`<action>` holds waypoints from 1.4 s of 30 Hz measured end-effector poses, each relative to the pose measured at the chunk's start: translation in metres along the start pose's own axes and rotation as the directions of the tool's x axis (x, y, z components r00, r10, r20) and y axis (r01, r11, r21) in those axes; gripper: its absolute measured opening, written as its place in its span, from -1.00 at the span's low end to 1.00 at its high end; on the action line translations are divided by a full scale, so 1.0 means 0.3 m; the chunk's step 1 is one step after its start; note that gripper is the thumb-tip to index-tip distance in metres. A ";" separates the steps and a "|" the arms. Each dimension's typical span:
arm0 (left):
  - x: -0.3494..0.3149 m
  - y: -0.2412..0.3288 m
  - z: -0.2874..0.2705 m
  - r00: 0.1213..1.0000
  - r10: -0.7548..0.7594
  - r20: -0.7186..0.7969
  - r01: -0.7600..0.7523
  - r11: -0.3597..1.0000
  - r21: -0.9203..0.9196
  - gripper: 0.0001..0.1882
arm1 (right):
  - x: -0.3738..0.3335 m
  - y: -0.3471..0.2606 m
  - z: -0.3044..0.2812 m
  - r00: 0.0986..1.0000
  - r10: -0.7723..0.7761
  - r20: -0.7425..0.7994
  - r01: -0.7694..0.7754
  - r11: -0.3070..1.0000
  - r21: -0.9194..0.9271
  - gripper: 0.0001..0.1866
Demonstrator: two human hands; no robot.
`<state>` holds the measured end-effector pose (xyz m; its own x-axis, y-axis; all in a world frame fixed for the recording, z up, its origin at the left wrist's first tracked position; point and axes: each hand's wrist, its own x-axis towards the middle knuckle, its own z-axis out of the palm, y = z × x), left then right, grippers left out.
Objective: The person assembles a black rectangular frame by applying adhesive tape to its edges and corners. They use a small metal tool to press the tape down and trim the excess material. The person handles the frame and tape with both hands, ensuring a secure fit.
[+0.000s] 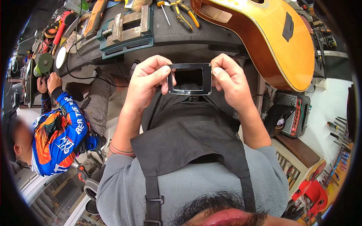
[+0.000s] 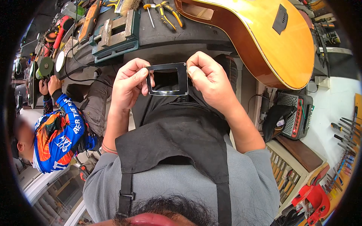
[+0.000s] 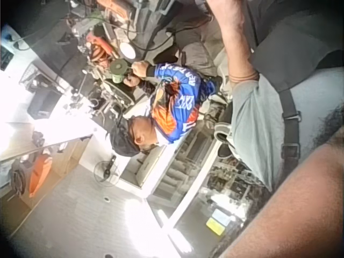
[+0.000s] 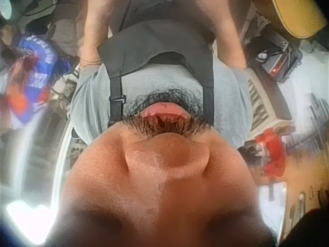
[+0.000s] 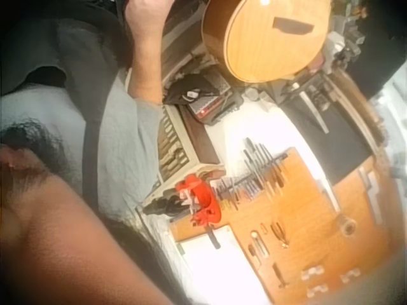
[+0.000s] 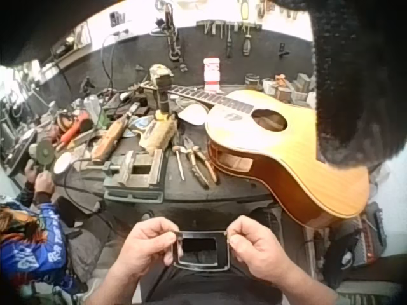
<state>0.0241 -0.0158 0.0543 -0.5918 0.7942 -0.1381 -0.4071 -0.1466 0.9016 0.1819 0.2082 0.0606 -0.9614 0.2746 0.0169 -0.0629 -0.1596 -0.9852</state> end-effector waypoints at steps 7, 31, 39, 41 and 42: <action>-0.028 0.010 0.034 0.982 0.188 -0.008 -0.183 0.961 0.206 -0.83 | -0.002 -0.039 0.027 0.974 -0.112 -0.197 0.080 0.983 -0.163 -0.92; -0.043 -0.024 0.087 0.860 0.466 0.207 -0.482 0.611 0.628 -0.84 | 0.044 -0.064 -0.008 0.806 -0.590 0.046 0.333 0.387 -0.860 -0.81; -0.080 -0.038 0.152 0.913 0.374 0.163 -0.393 0.701 0.595 -0.85 | 0.049 -0.050 -0.023 0.682 -0.707 0.186 0.425 0.177 -0.888 -0.76; -0.088 -0.058 0.171 0.949 0.292 0.120 -0.307 0.771 0.558 -0.85 | 0.046 -0.043 -0.024 0.672 -0.713 0.203 0.447 0.172 -0.878 -0.77; -0.090 -0.054 0.186 0.963 0.242 0.115 -0.264 0.781 0.566 -0.84 | 0.044 -0.038 -0.022 0.669 -0.711 0.217 0.457 0.162 -0.875 -0.77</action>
<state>0.0854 -0.0021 0.0663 -0.5890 0.7972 0.1323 0.2323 0.0102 0.9726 0.1717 0.2198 0.0711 -0.6569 0.0909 0.7485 -0.2149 0.9290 -0.3014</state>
